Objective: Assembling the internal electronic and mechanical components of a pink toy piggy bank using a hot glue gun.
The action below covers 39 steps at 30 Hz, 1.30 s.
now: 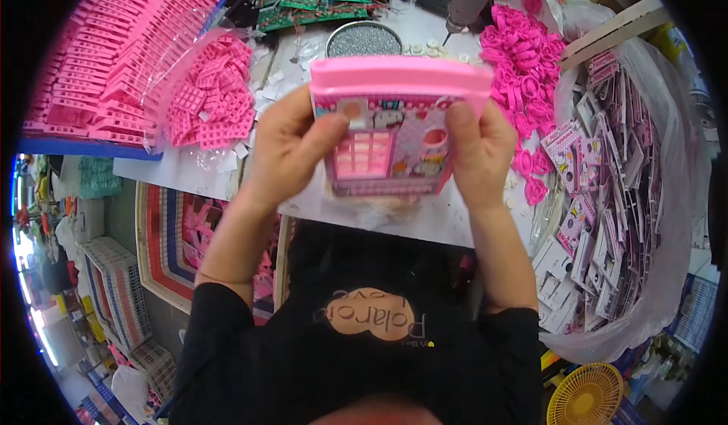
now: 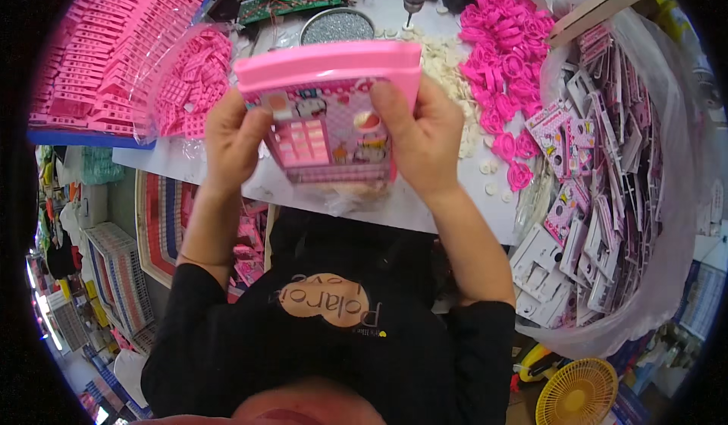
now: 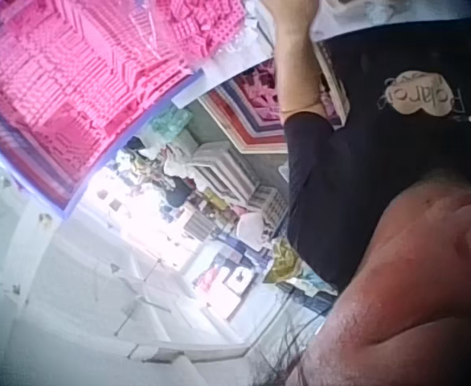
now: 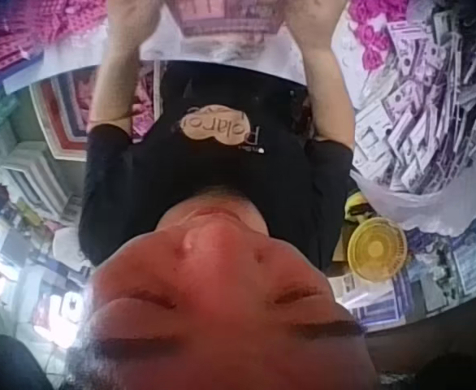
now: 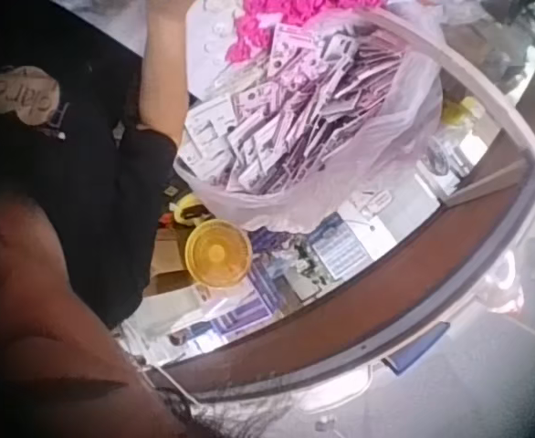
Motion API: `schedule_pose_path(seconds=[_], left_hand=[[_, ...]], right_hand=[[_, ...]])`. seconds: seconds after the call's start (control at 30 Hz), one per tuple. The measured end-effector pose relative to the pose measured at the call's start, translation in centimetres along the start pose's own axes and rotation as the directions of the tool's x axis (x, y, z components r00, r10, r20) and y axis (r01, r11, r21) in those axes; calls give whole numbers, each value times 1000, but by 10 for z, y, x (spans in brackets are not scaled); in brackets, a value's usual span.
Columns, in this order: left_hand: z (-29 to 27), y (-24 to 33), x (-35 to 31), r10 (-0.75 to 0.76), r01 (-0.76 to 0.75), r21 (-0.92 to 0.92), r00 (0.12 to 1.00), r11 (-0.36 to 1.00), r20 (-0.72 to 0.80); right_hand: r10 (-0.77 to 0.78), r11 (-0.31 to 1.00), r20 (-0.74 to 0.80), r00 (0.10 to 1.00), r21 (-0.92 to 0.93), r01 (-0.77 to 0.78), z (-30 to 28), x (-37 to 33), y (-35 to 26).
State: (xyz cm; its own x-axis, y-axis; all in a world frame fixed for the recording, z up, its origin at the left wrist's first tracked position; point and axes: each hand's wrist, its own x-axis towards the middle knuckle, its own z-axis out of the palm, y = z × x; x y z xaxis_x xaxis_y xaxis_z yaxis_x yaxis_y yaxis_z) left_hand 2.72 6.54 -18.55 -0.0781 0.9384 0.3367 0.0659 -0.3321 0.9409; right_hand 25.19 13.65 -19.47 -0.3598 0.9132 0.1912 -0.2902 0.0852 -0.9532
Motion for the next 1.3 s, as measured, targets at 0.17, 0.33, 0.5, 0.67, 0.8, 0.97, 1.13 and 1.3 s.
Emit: schedule_pose_path(seconds=[0.17,0.33,0.5,0.67,0.8,0.97,1.13,1.3], left_hand=[[-44,-13,30,232,-445,435,857,783,460],[-42,-55,-18,62,-439,580,830,686,554],[-44,-62,-28,-57,-362,632,838,686,542],[-51,-53,-22,-158,-367,680,800,635,579],[-37,-58,-25,-172,-356,730,824,583,540],[-8,-65,-22,-48,-414,620,806,666,590],[0,-74,-36,-152,-406,654,767,639,624],[-1,-73,-32,-154,-374,634,771,677,618]], right_hand=[[-363,580,445,819,-580,572,-39,14,5],[-68,484,513,856,-733,478,-39,-48,49],[73,490,526,847,-759,429,-35,-42,55],[196,305,569,799,-809,502,-33,-35,42],[318,194,538,781,-843,502,-35,-37,35],[316,232,535,784,-845,483,-28,-36,37],[173,492,362,916,-837,239,-64,-21,48],[149,162,223,963,-967,199,-76,18,57]])
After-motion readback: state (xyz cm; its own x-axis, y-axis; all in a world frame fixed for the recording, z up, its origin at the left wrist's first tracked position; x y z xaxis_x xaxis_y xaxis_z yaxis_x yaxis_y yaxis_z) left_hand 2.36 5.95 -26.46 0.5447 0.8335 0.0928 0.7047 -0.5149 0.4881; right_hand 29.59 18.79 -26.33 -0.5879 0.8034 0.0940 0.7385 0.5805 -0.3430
